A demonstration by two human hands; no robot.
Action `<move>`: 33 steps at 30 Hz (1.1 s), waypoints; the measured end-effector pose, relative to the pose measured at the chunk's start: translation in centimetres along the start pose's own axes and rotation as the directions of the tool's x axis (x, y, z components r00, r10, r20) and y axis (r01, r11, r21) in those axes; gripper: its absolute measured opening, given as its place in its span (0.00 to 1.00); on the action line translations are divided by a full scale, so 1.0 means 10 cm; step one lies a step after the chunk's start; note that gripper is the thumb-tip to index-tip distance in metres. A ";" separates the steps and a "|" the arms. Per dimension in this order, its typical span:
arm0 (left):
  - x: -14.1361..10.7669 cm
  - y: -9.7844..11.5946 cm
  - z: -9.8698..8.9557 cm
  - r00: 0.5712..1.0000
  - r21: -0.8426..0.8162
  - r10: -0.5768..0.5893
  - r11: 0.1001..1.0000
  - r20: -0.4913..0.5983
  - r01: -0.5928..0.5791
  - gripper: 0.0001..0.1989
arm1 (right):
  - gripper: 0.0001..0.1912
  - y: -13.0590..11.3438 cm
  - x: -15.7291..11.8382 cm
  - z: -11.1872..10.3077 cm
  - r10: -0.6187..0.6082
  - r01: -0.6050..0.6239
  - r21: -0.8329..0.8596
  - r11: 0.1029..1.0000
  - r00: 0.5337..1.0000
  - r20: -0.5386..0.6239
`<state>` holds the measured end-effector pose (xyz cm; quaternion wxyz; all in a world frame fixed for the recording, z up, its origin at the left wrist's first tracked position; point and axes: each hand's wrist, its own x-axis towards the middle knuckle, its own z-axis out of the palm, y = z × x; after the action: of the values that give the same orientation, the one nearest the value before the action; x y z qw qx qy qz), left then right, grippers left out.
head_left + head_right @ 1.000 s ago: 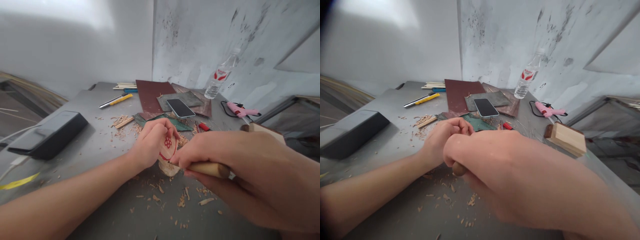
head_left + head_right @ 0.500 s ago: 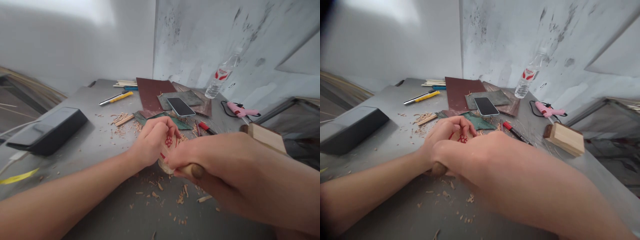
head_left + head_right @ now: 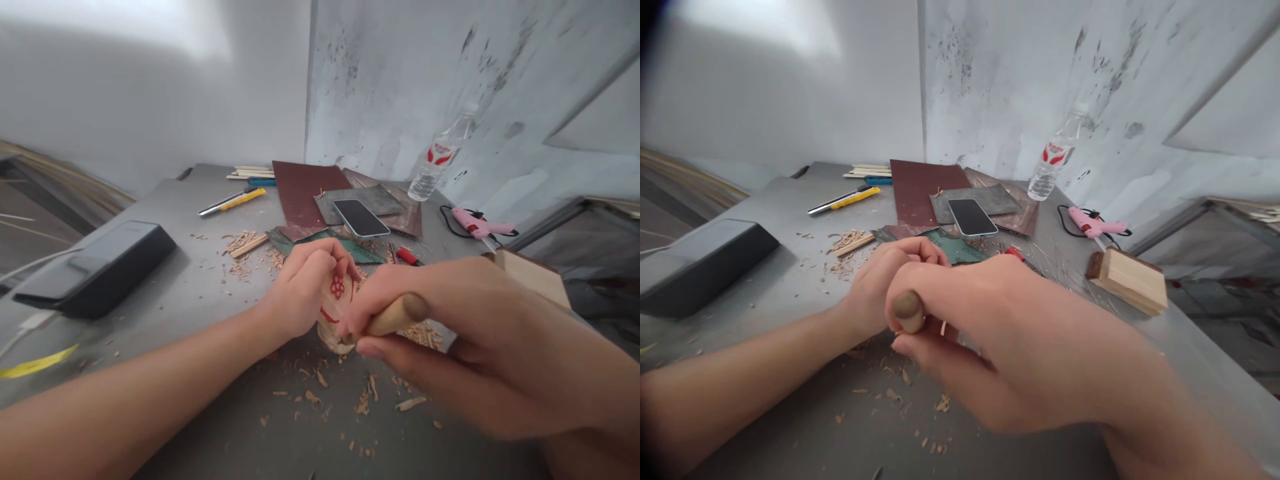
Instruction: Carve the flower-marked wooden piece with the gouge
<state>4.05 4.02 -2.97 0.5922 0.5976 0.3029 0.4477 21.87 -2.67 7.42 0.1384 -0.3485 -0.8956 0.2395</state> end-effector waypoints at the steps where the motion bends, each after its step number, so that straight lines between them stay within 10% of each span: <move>1: 0.01 -0.01 -0.01 1.000 -0.009 -0.001 1.000 0.008 0.001 0.09 | 0.03 -0.02 -0.01 -0.01 -0.012 0.012 0.005 1.000 1.000 -0.024; 18: 0.08 -0.07 -0.04 0.994 -0.095 -0.069 0.992 0.084 0.077 0.07 | 0.08 0.00 0.01 0.07 -0.148 0.146 -0.081 0.986 0.989 -0.013; 33: 0.02 0.07 0.04 0.998 0.039 -0.032 0.999 0.049 0.030 0.08 | 0.09 -0.11 0.02 0.06 0.052 -0.043 -0.085 0.995 0.993 0.105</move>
<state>4.35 4.00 -2.18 0.5950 0.6149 0.3056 0.4177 20.88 -3.42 7.50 0.0699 -0.3617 -0.9023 0.2239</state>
